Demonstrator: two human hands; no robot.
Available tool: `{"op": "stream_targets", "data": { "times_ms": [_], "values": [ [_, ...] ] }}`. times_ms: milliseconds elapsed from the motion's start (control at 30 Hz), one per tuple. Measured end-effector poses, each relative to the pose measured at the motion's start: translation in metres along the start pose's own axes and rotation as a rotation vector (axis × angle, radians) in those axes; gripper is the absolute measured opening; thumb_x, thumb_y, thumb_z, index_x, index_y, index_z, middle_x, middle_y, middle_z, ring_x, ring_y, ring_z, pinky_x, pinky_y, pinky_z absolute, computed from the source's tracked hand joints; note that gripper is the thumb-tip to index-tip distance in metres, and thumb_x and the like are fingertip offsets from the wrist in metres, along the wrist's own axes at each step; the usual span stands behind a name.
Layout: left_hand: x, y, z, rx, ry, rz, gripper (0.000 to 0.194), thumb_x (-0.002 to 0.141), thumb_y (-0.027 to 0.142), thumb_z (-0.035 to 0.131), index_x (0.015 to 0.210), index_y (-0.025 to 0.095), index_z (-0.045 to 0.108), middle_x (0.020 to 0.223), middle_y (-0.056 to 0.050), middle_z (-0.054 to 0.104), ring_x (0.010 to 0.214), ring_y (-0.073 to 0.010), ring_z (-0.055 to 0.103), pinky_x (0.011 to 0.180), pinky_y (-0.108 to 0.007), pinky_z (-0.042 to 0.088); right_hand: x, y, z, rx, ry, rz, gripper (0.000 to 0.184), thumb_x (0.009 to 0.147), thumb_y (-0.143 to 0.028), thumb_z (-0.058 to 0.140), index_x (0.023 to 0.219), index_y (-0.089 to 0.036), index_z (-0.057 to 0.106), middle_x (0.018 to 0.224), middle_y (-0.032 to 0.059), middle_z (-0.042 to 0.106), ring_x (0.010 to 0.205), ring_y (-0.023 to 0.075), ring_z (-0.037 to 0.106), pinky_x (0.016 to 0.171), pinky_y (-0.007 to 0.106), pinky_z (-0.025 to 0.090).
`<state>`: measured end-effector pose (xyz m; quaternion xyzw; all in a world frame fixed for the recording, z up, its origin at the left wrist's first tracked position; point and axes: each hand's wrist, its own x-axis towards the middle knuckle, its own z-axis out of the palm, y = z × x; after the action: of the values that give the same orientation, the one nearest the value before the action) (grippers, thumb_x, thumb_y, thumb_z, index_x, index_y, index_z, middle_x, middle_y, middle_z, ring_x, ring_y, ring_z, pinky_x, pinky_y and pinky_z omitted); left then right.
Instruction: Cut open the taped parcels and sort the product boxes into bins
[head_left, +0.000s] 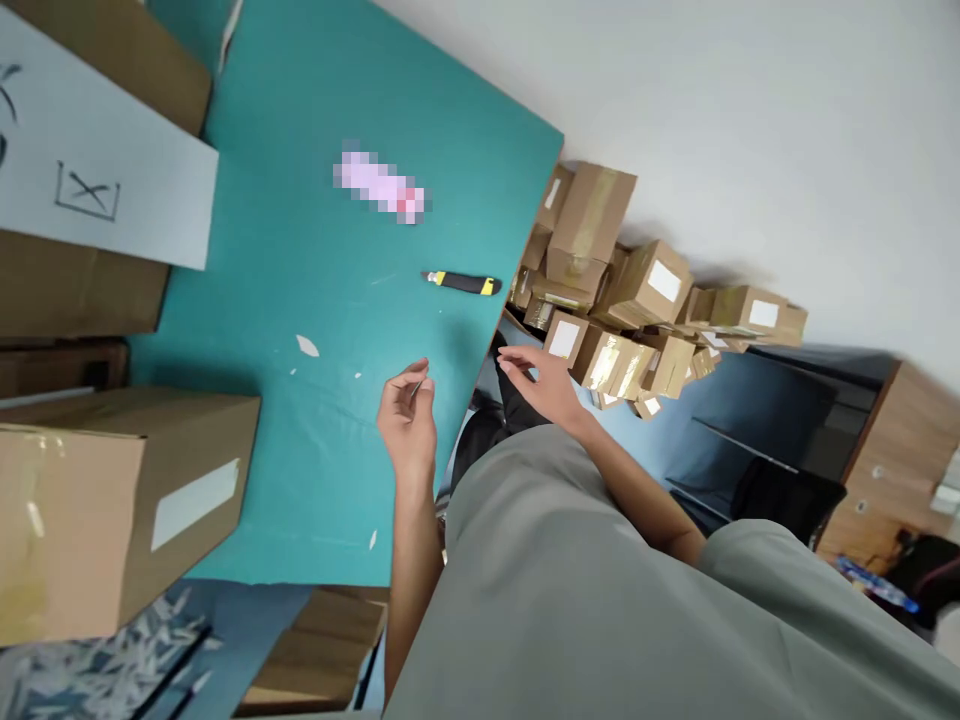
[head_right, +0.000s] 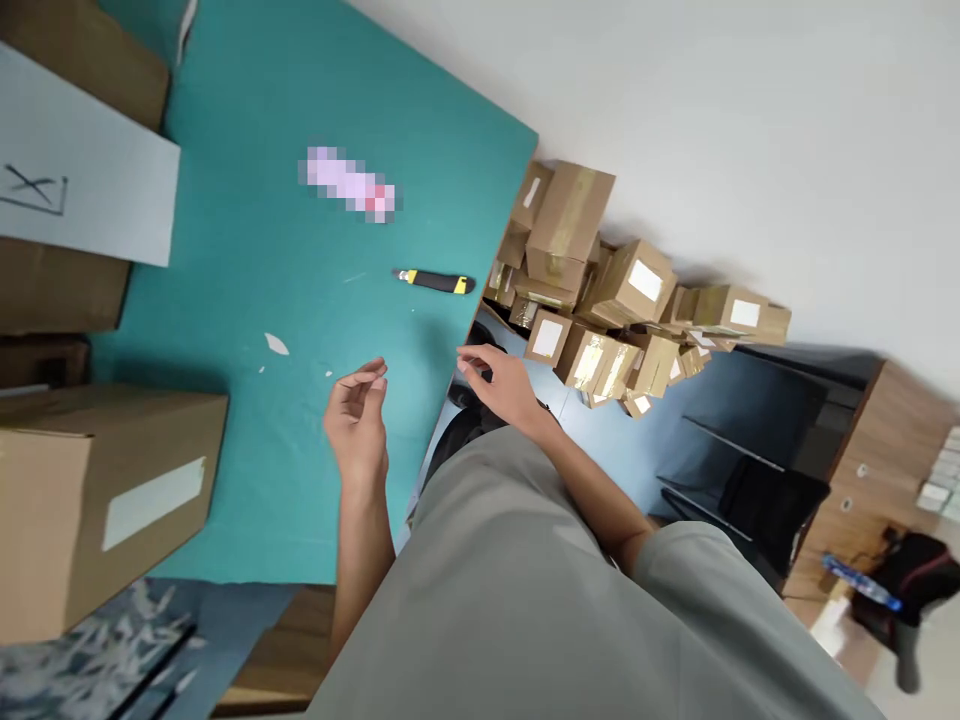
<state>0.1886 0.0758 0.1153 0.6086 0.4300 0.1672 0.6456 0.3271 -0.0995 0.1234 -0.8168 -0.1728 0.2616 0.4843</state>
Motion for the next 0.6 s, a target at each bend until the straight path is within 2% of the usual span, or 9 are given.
{"op": "stream_targets", "data": {
  "times_ms": [133,300,367,467,600],
  "values": [
    [-0.001,0.008,0.036,0.009,-0.120,0.056,0.040,0.095,0.060,0.079,0.107,0.024,0.065,0.137,-0.015,0.078,0.135,-0.0306,0.075,0.122,-0.052,0.056,-0.019,0.019,-0.042,0.035,0.153,0.041,0.040,0.105,-0.059,0.068,0.119,-0.027,0.086,0.117,0.0072,0.089,0.101,0.0256,0.084,0.100,0.045,0.069],
    [0.004,0.002,0.101,0.056,-0.340,0.025,0.046,0.097,0.064,0.077,0.117,0.024,0.069,0.141,-0.017,0.077,0.137,-0.0314,0.074,0.123,-0.053,0.056,-0.020,0.067,-0.099,0.084,0.293,0.156,0.048,0.102,-0.066,0.068,0.121,-0.026,0.085,0.119,0.0091,0.088,0.107,0.0273,0.083,0.104,0.046,0.067],
    [0.014,-0.010,0.136,0.063,-0.422,-0.038,0.051,0.094,0.066,0.080,0.122,0.024,0.071,0.144,-0.018,0.077,0.138,-0.0329,0.074,0.125,-0.055,0.055,-0.013,0.091,-0.121,0.099,0.338,0.216,0.051,0.101,-0.068,0.067,0.122,-0.024,0.085,0.119,0.0102,0.088,0.106,0.0273,0.083,0.104,0.046,0.067],
    [0.043,-0.030,0.204,0.078,-0.493,-0.166,0.061,0.088,0.062,0.087,0.129,0.021,0.069,0.152,-0.023,0.071,0.145,-0.0376,0.070,0.126,-0.059,0.053,0.011,0.128,-0.155,0.125,0.376,0.280,0.058,0.100,-0.070,0.066,0.123,-0.021,0.083,0.121,0.0135,0.087,0.106,0.0287,0.083,0.104,0.048,0.067],
    [0.110,-0.053,0.301,0.141,-0.462,-0.300,0.061,0.090,0.048,0.090,0.137,0.016,0.066,0.167,-0.030,0.057,0.156,-0.0449,0.059,0.128,-0.063,0.049,0.077,0.176,-0.195,0.138,0.357,0.308,0.068,0.099,-0.077,0.064,0.126,-0.016,0.080,0.128,0.0197,0.085,0.119,0.0331,0.082,0.112,0.050,0.063]
  ]
}}
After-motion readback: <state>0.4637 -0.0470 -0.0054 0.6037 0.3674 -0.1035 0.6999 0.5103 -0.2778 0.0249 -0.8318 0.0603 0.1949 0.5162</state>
